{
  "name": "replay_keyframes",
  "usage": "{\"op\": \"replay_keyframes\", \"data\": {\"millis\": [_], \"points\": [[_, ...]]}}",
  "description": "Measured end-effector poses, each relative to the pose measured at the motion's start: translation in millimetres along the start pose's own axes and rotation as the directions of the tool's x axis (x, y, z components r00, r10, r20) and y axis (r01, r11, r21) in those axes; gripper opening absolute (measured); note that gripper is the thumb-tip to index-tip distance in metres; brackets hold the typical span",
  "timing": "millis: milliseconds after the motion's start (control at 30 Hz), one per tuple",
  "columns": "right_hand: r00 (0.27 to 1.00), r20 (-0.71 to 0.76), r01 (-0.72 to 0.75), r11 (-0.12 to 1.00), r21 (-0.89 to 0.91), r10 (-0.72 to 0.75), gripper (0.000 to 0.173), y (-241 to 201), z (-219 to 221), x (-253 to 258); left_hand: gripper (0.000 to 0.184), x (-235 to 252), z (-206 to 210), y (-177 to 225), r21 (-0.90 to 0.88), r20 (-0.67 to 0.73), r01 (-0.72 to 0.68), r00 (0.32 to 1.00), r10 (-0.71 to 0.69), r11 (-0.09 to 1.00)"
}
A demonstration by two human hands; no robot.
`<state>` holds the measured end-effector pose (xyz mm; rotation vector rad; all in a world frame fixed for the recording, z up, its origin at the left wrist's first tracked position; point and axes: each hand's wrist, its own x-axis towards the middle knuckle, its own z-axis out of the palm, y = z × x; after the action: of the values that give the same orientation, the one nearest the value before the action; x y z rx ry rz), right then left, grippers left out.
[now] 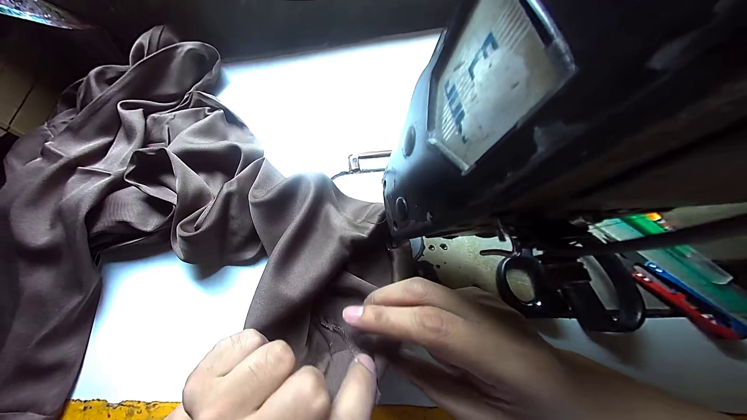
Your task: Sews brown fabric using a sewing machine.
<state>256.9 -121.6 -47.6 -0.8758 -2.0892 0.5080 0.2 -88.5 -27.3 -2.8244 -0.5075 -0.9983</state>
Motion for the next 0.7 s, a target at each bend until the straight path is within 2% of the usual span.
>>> {"op": "replay_keyframes", "data": {"millis": [333, 567, 633, 700], "points": [[0.995, -0.011, 0.099, 0.994, -0.047, -0.1, 0.023, -0.3, 8.5, -1.6, 0.01, -7.9, -6.1, 4.4, -0.096, 0.03, -0.045, 0.998, 0.048, 0.994], [0.994, -0.008, 0.109, 0.98, -0.166, -0.112, 0.017, 0.3, 9.1, 1.4, 0.015, -2.9, -7.7, 8.2, -0.064, 0.047, -0.086, 0.995, 0.089, 0.994], [0.994, -0.003, 0.108, 0.98, -0.167, -0.11, 0.017, 0.9, 8.7, 0.0, 0.016, -0.8, -7.8, 8.9, -0.073, 0.059, -0.032, 0.998, 0.036, 0.997], [0.996, 0.019, 0.085, 0.991, -0.099, -0.083, 0.016, 1.1, 6.8, 0.8, 0.014, 2.8, -3.5, 10.4, -0.168, 0.059, 0.122, 0.992, -0.113, 0.978]]}}
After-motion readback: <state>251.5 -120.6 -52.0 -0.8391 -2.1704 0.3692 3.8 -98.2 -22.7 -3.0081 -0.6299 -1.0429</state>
